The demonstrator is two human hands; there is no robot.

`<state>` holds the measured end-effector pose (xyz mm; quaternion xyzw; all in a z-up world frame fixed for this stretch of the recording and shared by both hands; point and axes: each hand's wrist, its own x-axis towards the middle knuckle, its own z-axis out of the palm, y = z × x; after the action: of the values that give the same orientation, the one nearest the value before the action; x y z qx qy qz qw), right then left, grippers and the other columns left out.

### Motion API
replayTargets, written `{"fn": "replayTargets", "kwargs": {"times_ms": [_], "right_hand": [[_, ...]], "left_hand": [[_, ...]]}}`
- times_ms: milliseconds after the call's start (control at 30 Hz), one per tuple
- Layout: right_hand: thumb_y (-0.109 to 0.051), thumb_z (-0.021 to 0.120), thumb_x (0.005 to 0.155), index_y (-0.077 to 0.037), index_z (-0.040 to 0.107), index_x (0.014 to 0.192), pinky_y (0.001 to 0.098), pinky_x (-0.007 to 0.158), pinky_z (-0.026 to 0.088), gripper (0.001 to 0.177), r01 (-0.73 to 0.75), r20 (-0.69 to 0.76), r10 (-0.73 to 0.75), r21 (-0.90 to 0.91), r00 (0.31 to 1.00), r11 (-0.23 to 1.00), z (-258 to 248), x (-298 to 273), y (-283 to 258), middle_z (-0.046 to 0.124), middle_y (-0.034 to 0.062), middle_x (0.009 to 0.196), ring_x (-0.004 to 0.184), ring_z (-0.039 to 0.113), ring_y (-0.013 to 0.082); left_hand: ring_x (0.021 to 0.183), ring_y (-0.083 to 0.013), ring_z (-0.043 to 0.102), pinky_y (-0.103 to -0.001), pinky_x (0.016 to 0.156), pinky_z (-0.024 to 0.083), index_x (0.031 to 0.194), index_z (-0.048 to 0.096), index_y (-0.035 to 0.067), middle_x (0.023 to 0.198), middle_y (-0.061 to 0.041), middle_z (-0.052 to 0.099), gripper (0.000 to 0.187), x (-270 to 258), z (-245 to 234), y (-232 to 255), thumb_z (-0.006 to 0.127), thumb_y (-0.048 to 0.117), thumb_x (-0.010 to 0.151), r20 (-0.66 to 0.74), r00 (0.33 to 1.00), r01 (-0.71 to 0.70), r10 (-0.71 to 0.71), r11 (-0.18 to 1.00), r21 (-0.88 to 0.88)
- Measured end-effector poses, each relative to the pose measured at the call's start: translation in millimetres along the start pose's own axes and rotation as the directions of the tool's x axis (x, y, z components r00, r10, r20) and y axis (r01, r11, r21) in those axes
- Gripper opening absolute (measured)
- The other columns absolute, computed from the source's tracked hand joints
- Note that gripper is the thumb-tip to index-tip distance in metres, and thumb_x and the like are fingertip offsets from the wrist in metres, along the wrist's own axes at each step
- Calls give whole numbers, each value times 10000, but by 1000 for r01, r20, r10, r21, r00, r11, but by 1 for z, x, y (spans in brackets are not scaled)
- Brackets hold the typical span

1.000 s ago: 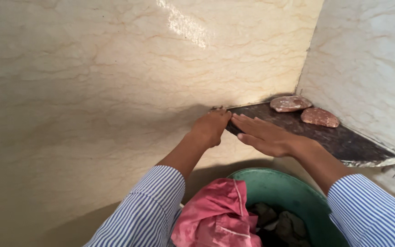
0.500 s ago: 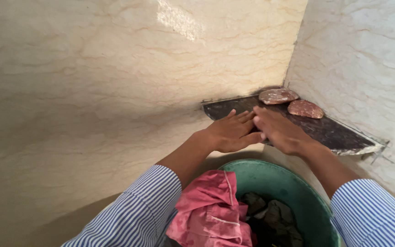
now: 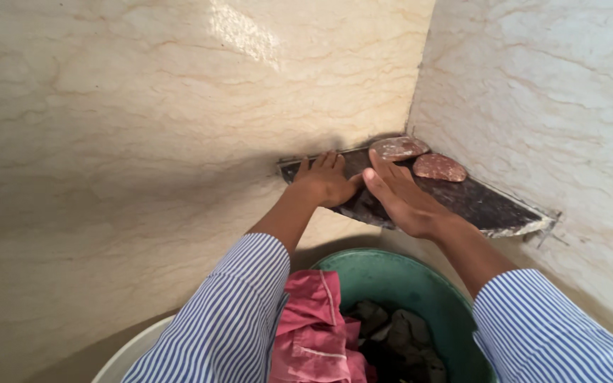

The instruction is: The person cleans a corner bathroom shelf by hand. They wipe the shelf surface, handle a small green cup, and rub the shelf with a reddish stone-like object. The person also moves a green tube and a white bottle on the floor.

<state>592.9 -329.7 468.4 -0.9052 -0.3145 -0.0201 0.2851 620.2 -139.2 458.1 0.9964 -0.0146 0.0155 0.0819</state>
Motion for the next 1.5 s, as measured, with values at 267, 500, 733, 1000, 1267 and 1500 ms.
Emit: {"fn": "replayTargets", "kwargs": {"times_ms": [267, 500, 733, 1000, 1267, 1500], "right_hand": [[-727, 120, 927, -152, 119, 1633, 440, 1261, 48, 910, 26, -7, -26, 7, 1000, 1000, 0, 1, 4, 98, 89, 1720, 1590, 11, 304], [-629, 197, 1020, -68, 216, 1622, 470, 1255, 133, 823, 213, -172, -216, -36, 961, 976, -1, -5, 4, 280, 193, 1653, 1552, 182, 371], [-591, 262, 1037, -10, 218, 1608, 468, 1210, 230, 815, 316, -247, -315, -38, 916, 948, 1, -10, 3, 384, 216, 1587, 1471, 317, 386], [-610, 226, 1028, 20, 203, 1598, 464, 1216, 207, 850, 206, -246, -212, -50, 946, 977, 0, -5, 5, 335, 228, 1607, 1482, 277, 395], [-608, 217, 1016, 5, 192, 1599, 449, 1225, 195, 846, 197, -229, -199, -35, 953, 980, 0, -5, 4, 338, 197, 1621, 1500, 266, 371], [-619, 215, 1019, -8, 184, 1612, 463, 1223, 189, 851, 180, -248, -184, -39, 951, 983, 2, -4, 3, 317, 209, 1622, 1503, 243, 386]], "left_hand": [[1592, -231, 75, -507, 1269, 58, 1626, 221, 216, 1719, -27, 145, 688, -20, 17, 4, 156, 527, 1016, -17, 897, -438, 442, 894, 92], [1578, -275, 128, -475, 1281, 87, 1595, 264, 83, 1697, -121, 200, 820, -19, -2, -47, 246, 662, 1015, -93, 927, -370, 364, 927, -57], [1566, -289, 69, -541, 1240, 33, 1595, 188, 39, 1691, -145, 129, 797, 5, 8, 14, 292, 586, 1025, -108, 992, 65, -64, 998, 5], [1583, -244, 202, -511, 1308, 86, 1618, 294, 165, 1685, -62, 292, 678, -33, 8, 21, 213, 517, 1044, -16, 869, -494, 495, 869, 23], [1593, -219, 82, -450, 1288, 67, 1613, 195, 134, 1720, -69, 134, 899, -33, -20, -50, 211, 741, 949, 21, 958, -287, 288, 958, -6], [1601, -265, 41, -522, 1283, 37, 1626, 144, 65, 1725, -116, 76, 920, 0, 1, 10, 221, 719, 985, -27, 999, 44, -43, 999, 26]]}}
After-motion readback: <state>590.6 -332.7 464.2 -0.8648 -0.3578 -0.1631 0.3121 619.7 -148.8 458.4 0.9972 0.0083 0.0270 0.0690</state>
